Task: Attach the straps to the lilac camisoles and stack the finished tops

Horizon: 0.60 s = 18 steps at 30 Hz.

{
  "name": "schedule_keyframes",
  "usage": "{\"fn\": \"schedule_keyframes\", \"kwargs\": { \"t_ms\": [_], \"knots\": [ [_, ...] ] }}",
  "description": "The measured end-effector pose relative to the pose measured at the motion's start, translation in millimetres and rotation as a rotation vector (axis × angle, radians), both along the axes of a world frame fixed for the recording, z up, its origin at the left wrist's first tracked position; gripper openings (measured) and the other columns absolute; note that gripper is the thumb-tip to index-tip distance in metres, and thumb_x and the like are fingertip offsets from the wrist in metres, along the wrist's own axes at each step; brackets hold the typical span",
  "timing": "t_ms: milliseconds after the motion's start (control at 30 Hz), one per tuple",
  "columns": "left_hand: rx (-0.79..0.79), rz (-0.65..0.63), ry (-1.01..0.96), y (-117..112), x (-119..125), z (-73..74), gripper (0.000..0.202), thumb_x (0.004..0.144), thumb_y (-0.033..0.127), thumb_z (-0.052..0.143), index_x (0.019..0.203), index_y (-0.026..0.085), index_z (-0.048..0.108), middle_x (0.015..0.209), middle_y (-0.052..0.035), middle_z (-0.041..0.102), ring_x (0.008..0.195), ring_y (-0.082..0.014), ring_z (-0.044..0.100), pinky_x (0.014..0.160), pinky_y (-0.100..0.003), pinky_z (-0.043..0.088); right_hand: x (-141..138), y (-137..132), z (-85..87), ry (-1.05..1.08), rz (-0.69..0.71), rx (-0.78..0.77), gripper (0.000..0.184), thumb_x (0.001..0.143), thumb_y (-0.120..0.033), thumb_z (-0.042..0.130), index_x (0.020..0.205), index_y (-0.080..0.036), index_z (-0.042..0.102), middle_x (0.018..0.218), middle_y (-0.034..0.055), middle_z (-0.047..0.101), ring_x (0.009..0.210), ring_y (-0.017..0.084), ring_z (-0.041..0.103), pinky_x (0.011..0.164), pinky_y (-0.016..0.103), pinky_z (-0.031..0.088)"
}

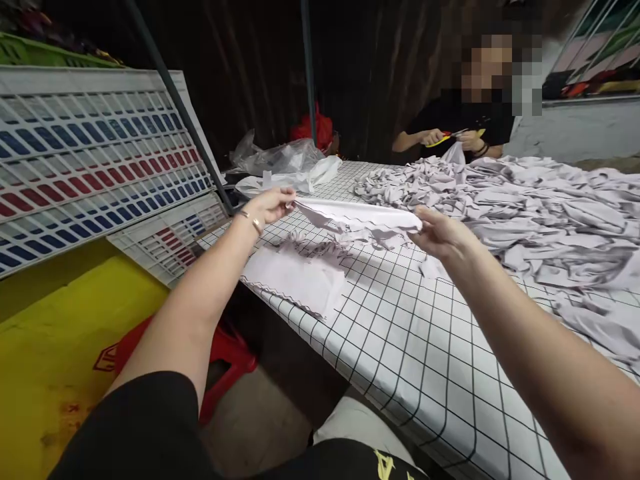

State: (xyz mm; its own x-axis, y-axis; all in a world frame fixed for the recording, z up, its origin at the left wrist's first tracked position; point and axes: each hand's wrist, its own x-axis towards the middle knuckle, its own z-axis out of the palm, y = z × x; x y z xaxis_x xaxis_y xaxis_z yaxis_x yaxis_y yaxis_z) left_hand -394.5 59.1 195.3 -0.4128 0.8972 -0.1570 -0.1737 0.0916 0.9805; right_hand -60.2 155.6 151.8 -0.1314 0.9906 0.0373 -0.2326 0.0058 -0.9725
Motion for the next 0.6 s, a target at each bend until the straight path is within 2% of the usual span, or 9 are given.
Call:
{"fn": "schedule_keyframes", "kwargs": {
  "t_ms": [67, 133, 200, 267, 333, 400, 433, 500, 600],
  "knots": [
    [0.012, 0.049, 0.035, 5, -39, 13.6, 0.021, 0.081, -0.005, 0.055, 0.078, 0.015, 0.056, 0.069, 0.0010, 0.056, 0.056, -0.0063, 0.052, 0.054, -0.019, 0.045, -40, -1, 6.6, 0.105, 0.102, -0.219, 0.014, 0.082, -0.005, 0.058, 0.076, -0.017, 0.057, 0.068, 0.0025, 0.062, 0.059, 0.010, 0.062, 0.056, 0.022, 0.056],
    [-0.024, 0.072, 0.072, -4, -72, 9.0, 0.019, 0.081, -0.004, 0.055, 0.079, 0.014, 0.057, 0.071, -0.0005, 0.058, 0.060, -0.0081, 0.055, 0.056, -0.021, 0.047, -68, -18, -4.5, 0.138, 0.210, -0.378, 0.012, 0.084, -0.008, 0.060, 0.078, -0.017, 0.058, 0.068, 0.0018, 0.062, 0.058, 0.009, 0.061, 0.053, 0.018, 0.057],
    [-0.128, 0.045, 0.095, -23, -98, -14.5, 0.015, 0.080, -0.002, 0.058, 0.081, 0.013, 0.060, 0.076, -0.0032, 0.061, 0.066, -0.0113, 0.059, 0.060, -0.023, 0.051, -87, -45, -30.4, 0.096, 0.283, -0.438, 0.011, 0.084, -0.007, 0.061, 0.077, -0.017, 0.059, 0.069, 0.0023, 0.063, 0.057, 0.009, 0.062, 0.051, 0.017, 0.057],
    [-0.274, -0.007, 0.103, -47, -113, -51.2, 0.014, 0.076, 0.000, 0.063, 0.083, 0.012, 0.062, 0.078, -0.0051, 0.064, 0.070, -0.0131, 0.062, 0.062, -0.024, 0.054, -97, -76, -62.6, 0.044, 0.367, -0.476, 0.012, 0.083, -0.005, 0.060, 0.077, -0.015, 0.059, 0.070, 0.0030, 0.064, 0.056, 0.009, 0.062, 0.051, 0.017, 0.057],
    [-0.377, -0.012, 0.135, -71, -121, -90.4, 0.019, 0.069, 0.000, 0.067, 0.082, 0.013, 0.062, 0.072, -0.0033, 0.063, 0.063, -0.0121, 0.061, 0.058, -0.023, 0.053, -102, -102, -91.2, -0.017, 0.440, -0.510, 0.011, 0.081, -0.003, 0.061, 0.077, -0.013, 0.059, 0.069, 0.0033, 0.064, 0.052, 0.010, 0.062, 0.051, 0.020, 0.058],
    [-0.423, -0.014, 0.159, -89, -123, -122.0, 0.024, 0.063, 0.000, 0.070, 0.082, 0.012, 0.063, 0.069, -0.0027, 0.062, 0.060, -0.0120, 0.061, 0.057, -0.023, 0.053, -103, -120, -109.7, -0.073, 0.458, -0.539, 0.010, 0.079, -0.002, 0.062, 0.079, -0.012, 0.059, 0.067, 0.0025, 0.063, 0.048, 0.010, 0.061, 0.052, 0.022, 0.058],
    [-0.431, -0.018, 0.172, -95, -123, -133.1, 0.027, 0.061, 0.000, 0.071, 0.083, 0.012, 0.064, 0.070, -0.0028, 0.063, 0.060, -0.0123, 0.061, 0.058, -0.023, 0.053, -103, -125, -114.7, -0.094, 0.449, -0.544, 0.011, 0.078, -0.002, 0.062, 0.080, -0.012, 0.058, 0.066, 0.0019, 0.062, 0.048, 0.010, 0.061, 0.053, 0.022, 0.058],
    [-0.437, -0.028, 0.211, -102, -124, -145.4, 0.031, 0.058, 0.003, 0.072, 0.087, 0.012, 0.065, 0.072, -0.0030, 0.064, 0.062, -0.0127, 0.062, 0.061, -0.024, 0.053, -101, -129, -118.8, -0.122, 0.435, -0.536, 0.013, 0.076, -0.001, 0.062, 0.082, -0.012, 0.058, 0.065, 0.0008, 0.062, 0.048, 0.010, 0.061, 0.054, 0.023, 0.058],
    [-0.442, -0.020, 0.321, -102, -126, -147.4, 0.035, 0.055, 0.007, 0.074, 0.090, 0.013, 0.068, 0.074, -0.0024, 0.064, 0.062, -0.0123, 0.061, 0.061, -0.024, 0.051, -96, -127, -122.0, -0.148, 0.421, -0.503, 0.017, 0.074, -0.004, 0.065, 0.085, -0.014, 0.056, 0.062, -0.0018, 0.060, 0.048, 0.010, 0.060, 0.058, 0.025, 0.057]
  ]
}}
